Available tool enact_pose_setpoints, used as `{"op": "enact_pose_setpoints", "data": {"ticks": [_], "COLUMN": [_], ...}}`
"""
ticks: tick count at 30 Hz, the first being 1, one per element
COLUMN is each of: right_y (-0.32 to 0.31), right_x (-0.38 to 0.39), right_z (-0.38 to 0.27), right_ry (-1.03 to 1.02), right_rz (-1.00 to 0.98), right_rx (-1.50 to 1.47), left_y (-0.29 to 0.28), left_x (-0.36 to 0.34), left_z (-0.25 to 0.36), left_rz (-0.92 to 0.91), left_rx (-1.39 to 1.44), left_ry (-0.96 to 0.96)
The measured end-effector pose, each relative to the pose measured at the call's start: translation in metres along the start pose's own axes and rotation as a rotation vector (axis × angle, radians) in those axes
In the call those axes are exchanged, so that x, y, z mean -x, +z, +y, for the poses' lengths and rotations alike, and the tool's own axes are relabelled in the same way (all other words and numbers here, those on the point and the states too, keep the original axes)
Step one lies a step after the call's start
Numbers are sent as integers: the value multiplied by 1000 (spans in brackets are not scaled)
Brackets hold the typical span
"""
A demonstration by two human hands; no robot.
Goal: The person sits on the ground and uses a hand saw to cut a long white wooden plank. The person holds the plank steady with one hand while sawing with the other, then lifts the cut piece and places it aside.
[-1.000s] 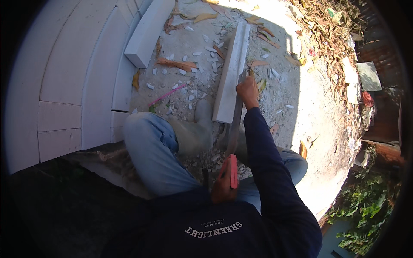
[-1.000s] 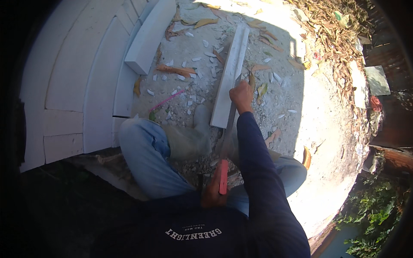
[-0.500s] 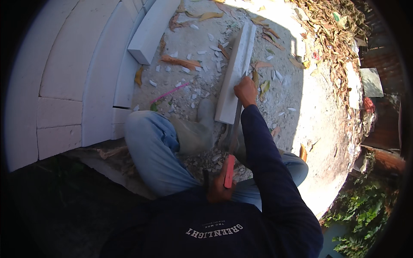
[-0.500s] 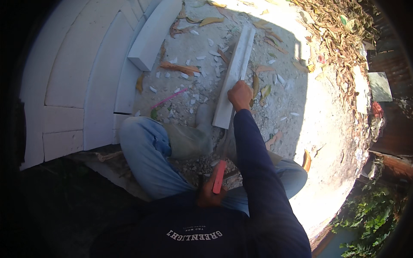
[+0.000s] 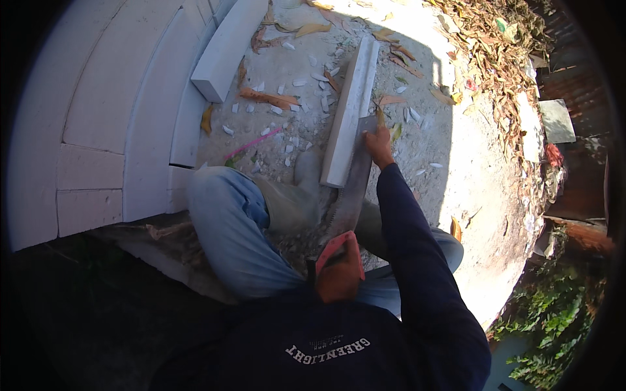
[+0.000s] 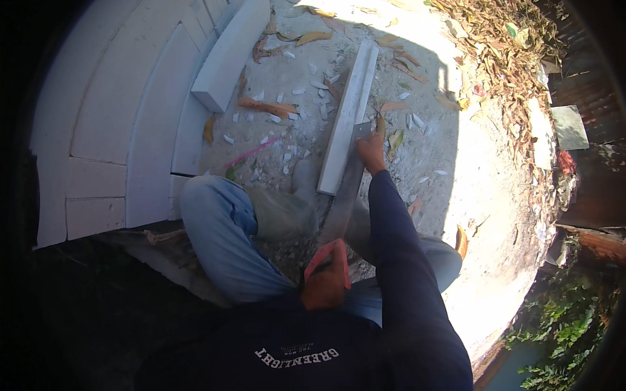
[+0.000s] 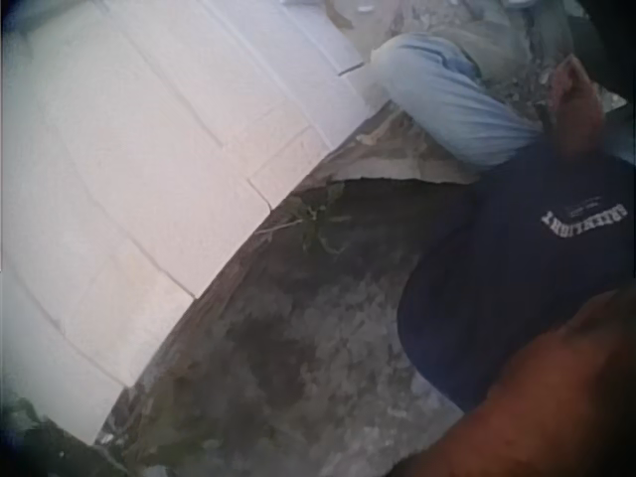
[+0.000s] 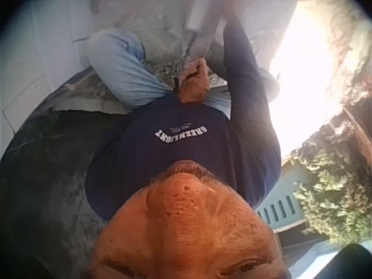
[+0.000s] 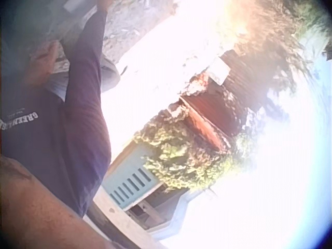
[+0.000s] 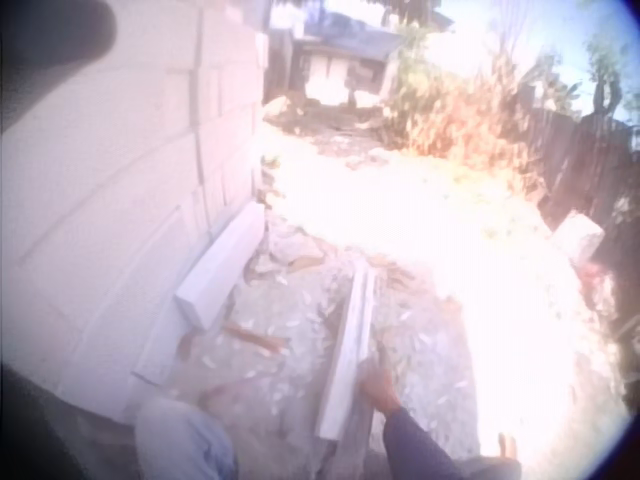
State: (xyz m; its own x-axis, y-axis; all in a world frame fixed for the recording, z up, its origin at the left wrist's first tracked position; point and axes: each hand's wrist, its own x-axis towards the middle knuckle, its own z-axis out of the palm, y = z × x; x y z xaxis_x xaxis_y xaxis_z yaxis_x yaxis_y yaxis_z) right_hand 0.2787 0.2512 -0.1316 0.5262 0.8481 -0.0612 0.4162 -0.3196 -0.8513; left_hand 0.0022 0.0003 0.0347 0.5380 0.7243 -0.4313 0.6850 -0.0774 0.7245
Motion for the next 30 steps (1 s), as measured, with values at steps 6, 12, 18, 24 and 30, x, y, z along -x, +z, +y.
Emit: {"op": "enact_pose_setpoints", "data": {"ticks": [6,12,18,24,30], "right_y": [-1,9,19,8,-8], "right_x": [-1,-2,8,-23,-28], "right_z": [4,-65,-85,-16,31], "right_ry": [-72,-6,29,62,91], "right_rz": [93,139,62,-26,138], "right_rx": [352,503,597,299,-17], "left_y": [-19,-13,-16,-22,-57], "left_x": [6,-2,-2,-12,-12], "left_z": [10,-15,-20,-10,24], "left_rz": [-21,363,122,-91,-256], "left_rx": [-16,267,557,292,-49], "left_ry": [-90,373,204,72,-79]}}
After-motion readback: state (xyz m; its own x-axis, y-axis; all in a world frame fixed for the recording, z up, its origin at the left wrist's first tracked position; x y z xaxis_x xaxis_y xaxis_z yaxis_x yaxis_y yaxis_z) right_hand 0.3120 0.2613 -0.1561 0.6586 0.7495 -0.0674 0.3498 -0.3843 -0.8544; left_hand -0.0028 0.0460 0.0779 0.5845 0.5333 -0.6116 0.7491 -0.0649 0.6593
